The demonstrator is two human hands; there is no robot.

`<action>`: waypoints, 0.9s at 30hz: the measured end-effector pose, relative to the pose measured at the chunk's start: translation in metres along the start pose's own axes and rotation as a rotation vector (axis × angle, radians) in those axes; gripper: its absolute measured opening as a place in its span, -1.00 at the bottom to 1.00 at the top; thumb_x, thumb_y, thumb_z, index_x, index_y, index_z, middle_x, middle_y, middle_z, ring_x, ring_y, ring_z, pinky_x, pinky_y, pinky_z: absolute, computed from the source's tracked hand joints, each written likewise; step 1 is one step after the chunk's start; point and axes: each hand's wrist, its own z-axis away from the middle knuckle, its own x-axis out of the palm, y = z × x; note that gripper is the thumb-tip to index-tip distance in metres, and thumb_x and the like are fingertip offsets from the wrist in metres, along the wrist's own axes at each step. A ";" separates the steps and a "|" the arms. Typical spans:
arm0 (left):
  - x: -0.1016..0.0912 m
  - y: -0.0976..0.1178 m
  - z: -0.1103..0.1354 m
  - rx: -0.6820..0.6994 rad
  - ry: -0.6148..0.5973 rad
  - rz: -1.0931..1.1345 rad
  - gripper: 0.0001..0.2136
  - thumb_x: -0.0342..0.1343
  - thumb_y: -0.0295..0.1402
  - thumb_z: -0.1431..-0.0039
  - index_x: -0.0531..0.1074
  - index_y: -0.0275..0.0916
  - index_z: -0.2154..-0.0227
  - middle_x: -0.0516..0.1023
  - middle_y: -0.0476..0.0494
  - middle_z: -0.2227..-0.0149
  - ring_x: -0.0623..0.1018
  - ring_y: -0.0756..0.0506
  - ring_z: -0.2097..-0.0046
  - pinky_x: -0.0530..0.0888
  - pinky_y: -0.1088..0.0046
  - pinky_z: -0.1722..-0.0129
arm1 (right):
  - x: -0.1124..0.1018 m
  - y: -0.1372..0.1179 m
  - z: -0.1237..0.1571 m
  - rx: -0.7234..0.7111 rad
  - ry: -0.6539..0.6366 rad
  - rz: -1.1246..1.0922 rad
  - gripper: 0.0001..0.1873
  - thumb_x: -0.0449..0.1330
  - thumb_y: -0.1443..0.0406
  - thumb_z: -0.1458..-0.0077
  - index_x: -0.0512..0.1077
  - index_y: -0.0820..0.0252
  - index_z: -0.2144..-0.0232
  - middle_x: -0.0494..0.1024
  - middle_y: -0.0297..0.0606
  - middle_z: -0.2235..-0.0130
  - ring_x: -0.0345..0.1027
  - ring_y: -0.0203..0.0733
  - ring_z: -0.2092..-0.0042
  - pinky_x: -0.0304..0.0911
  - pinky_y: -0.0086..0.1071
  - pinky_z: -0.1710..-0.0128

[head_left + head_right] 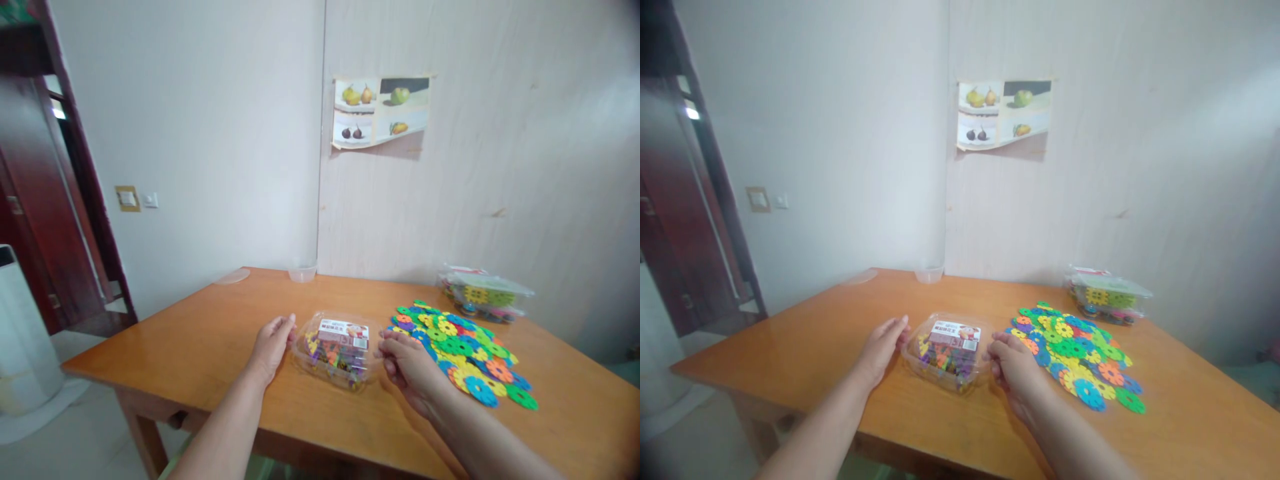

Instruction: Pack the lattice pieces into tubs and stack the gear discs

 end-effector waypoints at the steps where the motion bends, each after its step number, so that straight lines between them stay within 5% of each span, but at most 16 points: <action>1: 0.000 0.000 0.001 0.000 -0.008 0.001 -0.53 0.16 0.12 -0.01 0.45 -0.29 0.47 0.42 0.00 0.55 0.39 0.00 0.47 0.33 0.51 0.42 | 0.001 0.003 0.000 0.003 -0.011 0.006 -0.66 0.20 0.33 0.08 0.29 0.16 0.17 0.40 -0.48 0.55 0.04 -0.49 0.66 -0.15 -0.63 0.72; 7: 0.001 0.004 0.004 0.007 -0.048 0.004 -0.55 0.17 0.07 -0.02 0.50 -0.31 0.42 0.45 -0.02 0.51 0.41 -0.03 0.42 0.33 0.47 0.37 | 0.004 0.008 0.004 0.027 -0.033 0.053 -0.65 0.20 0.32 0.06 0.30 0.18 0.16 0.35 -0.50 0.53 0.10 -0.48 0.65 -0.16 -0.62 0.74; 15: 0.002 0.011 0.010 0.032 -0.149 0.048 -0.66 0.21 -0.05 -0.03 0.42 -0.26 0.53 0.40 0.07 0.56 0.36 0.01 0.46 0.26 0.53 0.41 | 0.011 0.010 0.015 0.020 -0.040 0.122 -0.29 0.19 0.29 0.03 0.12 0.22 -0.19 0.40 -0.46 0.55 0.13 -0.41 0.68 -0.11 -0.58 0.75; 27: 0.002 0.014 0.014 -0.020 -0.170 0.037 -0.71 0.24 -0.15 0.05 0.50 -0.27 0.34 0.57 -0.04 0.43 0.49 -0.05 0.40 0.35 0.49 0.37 | 0.009 0.018 0.014 -0.027 -0.124 0.158 -0.31 0.17 0.23 0.01 0.17 0.27 -0.18 0.41 -0.44 0.60 0.14 -0.40 0.70 -0.05 -0.59 0.76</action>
